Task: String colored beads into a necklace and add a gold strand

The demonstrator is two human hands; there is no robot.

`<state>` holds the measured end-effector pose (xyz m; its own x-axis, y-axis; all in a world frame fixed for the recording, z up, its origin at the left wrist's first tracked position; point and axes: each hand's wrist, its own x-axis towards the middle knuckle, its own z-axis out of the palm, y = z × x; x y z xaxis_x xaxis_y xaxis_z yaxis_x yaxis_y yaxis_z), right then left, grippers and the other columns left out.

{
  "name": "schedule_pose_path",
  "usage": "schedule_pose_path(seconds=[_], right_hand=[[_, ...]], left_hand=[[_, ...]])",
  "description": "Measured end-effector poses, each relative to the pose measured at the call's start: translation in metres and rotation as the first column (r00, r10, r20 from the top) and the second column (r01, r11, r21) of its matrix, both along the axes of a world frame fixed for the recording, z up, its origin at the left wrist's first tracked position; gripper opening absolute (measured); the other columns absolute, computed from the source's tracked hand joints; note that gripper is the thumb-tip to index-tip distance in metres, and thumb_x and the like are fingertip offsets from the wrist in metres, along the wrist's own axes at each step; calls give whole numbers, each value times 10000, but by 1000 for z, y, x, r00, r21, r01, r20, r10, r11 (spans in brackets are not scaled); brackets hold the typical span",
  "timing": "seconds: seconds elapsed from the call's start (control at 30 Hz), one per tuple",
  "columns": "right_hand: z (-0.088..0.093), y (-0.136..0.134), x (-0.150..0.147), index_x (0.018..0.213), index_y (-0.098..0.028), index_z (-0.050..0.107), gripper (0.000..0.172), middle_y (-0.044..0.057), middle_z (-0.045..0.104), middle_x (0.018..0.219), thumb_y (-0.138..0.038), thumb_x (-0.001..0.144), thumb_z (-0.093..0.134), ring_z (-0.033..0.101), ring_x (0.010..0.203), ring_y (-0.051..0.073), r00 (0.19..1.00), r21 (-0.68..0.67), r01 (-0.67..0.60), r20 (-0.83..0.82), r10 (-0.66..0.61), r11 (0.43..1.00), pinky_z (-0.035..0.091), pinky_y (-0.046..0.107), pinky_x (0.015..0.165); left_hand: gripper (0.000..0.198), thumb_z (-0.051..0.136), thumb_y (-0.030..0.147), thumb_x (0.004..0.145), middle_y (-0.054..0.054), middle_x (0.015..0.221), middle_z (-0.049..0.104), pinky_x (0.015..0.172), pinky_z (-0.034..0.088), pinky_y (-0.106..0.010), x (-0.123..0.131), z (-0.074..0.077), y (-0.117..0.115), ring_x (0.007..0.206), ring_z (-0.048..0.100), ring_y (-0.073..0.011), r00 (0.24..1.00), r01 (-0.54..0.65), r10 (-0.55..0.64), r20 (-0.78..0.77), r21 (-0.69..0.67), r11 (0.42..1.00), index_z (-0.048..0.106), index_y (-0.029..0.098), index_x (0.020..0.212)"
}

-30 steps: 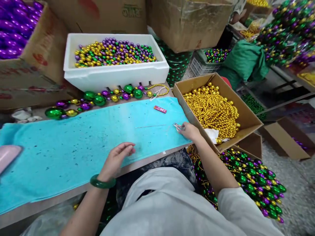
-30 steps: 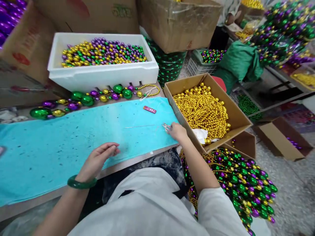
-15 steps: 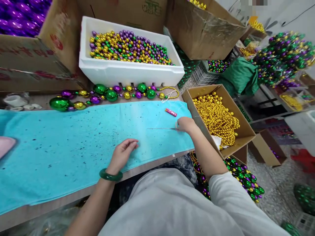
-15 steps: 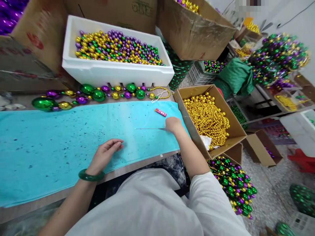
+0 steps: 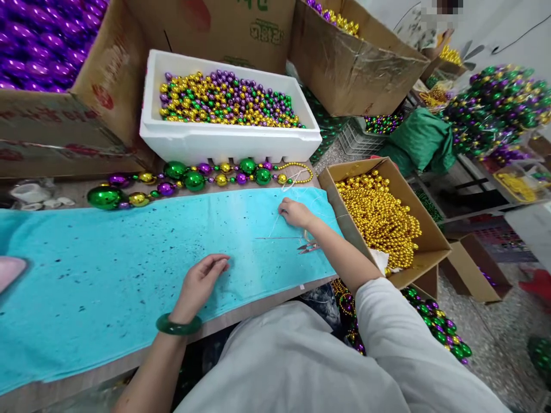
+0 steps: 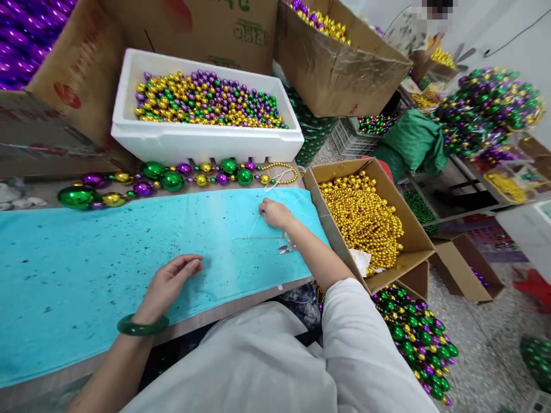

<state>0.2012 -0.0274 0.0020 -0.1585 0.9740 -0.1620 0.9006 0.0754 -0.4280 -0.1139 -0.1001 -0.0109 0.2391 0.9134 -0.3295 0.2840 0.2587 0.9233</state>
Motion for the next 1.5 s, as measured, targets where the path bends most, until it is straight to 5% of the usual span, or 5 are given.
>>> schedule_pose_path(seconds=[0.2,0.47,0.77,1.2,1.5], right_hand=[[23,24,25,822,-128,616,130,41,657,831,-165,797,494,594,777,136,958,80,169,-248,-144,982,467,249,726],[101,41,46,677,-176,485,120,2,642,723,-155,688,603,545,534,84,421,-46,407,-877,-232,912,369,171,408],[216,28,38,684,-195,495,147,-65,521,524,-99,779,554,397,391,52,534,291,314,-841,85,904,261,172,359],[222,127,-29,608,-215,427,195,-62,456,480,-130,652,596,500,602,98,656,239,196,-753,55,951,382,230,572],[200,106,-40,624,-194,457,212,-52,459,482,-44,724,568,447,482,88,632,-15,96,-771,-72,995,402,213,474]], left_hand=[[308,493,428,849,-53,861,695,770,501,-326,35,4,2,817,637,-195,977,134,-86,-196,250,959,660,184,933],[236,405,110,893,-120,990,613,756,475,-352,157,9,6,941,550,-234,490,845,-302,-818,361,394,608,128,1011],[210,376,104,903,-115,960,575,713,449,-355,171,-4,3,928,520,-248,301,918,-221,-928,218,331,565,125,991],[272,320,108,919,-96,1005,570,764,466,-329,170,9,17,946,517,-215,308,882,-194,-931,203,424,522,147,1096],[294,296,108,923,-147,1080,562,676,472,-300,221,31,60,971,562,-224,352,885,-172,-920,267,382,551,112,1071]])
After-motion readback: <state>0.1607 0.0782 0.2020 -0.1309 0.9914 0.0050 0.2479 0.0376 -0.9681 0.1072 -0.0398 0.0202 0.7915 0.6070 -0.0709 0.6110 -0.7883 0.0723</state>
